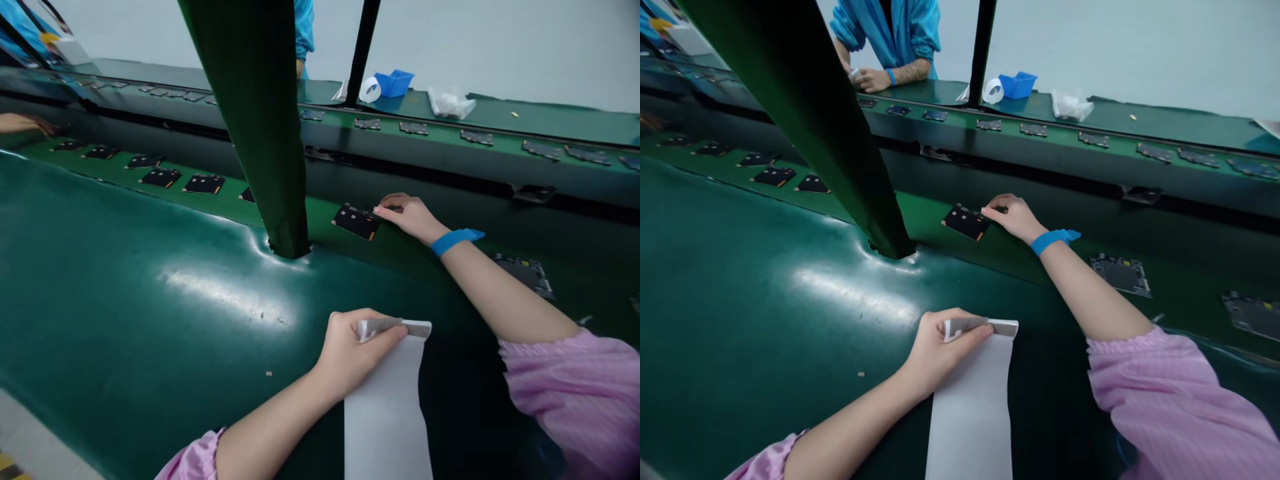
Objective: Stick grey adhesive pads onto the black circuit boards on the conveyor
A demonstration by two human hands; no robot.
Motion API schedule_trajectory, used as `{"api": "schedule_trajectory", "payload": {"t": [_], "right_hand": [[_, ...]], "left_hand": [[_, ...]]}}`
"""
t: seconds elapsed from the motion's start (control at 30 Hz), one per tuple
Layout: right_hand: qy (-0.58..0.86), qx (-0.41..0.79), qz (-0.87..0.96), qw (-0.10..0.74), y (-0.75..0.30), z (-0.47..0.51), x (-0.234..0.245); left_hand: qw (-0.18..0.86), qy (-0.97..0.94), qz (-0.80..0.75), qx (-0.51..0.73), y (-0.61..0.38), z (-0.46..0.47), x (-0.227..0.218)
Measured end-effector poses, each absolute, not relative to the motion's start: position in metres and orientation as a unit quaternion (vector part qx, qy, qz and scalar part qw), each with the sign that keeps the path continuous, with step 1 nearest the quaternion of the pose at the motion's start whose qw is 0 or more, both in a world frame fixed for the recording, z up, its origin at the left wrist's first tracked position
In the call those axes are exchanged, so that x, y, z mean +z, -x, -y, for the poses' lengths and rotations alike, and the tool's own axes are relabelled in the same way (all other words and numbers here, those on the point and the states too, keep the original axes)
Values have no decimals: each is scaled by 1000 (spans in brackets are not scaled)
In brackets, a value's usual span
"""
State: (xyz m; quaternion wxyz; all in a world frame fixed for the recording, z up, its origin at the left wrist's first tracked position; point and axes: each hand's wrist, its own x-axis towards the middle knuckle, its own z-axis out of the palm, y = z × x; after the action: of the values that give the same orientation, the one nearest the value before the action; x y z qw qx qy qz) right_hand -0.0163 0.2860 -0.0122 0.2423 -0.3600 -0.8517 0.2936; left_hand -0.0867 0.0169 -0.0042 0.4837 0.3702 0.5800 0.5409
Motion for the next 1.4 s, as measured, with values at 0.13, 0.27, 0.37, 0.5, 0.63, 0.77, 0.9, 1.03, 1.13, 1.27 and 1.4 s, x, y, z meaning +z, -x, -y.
{"api": "schedule_trajectory", "payload": {"t": [0.13,0.27,0.37,0.5,0.63,0.77,0.9,1.03,1.13,1.27,1.4], "right_hand": [[353,275,872,200,6,-290,-17],[362,267,876,173,0,-294,-19],[372,257,877,165,-5,-297,-21],[356,245,890,144,-12,-303,-21],[338,238,902,124,-20,-308,-19],[343,234,901,124,-27,-311,-19],[351,230,899,123,-33,-308,-19],[348,215,903,132,-39,-305,-24],[388,224,882,144,-46,-308,-28],[479,285,817,149,-51,-314,-22],[416,294,847,149,-39,-302,-8]], "left_hand": [[484,-372,-586,532,87,-17,-3],[478,-374,-594,527,87,-16,-3],[478,-378,-592,528,87,-16,-3],[478,-380,-592,527,88,-16,-2],[473,-381,-597,524,88,-17,-3],[472,-383,-600,520,87,-16,-4],[474,-380,-599,521,87,-16,-4],[473,-384,-600,519,88,-16,-3],[469,-391,-600,517,88,-16,-3],[465,-395,-599,518,88,-16,-4],[464,-396,-600,518,88,-16,-6]]}}
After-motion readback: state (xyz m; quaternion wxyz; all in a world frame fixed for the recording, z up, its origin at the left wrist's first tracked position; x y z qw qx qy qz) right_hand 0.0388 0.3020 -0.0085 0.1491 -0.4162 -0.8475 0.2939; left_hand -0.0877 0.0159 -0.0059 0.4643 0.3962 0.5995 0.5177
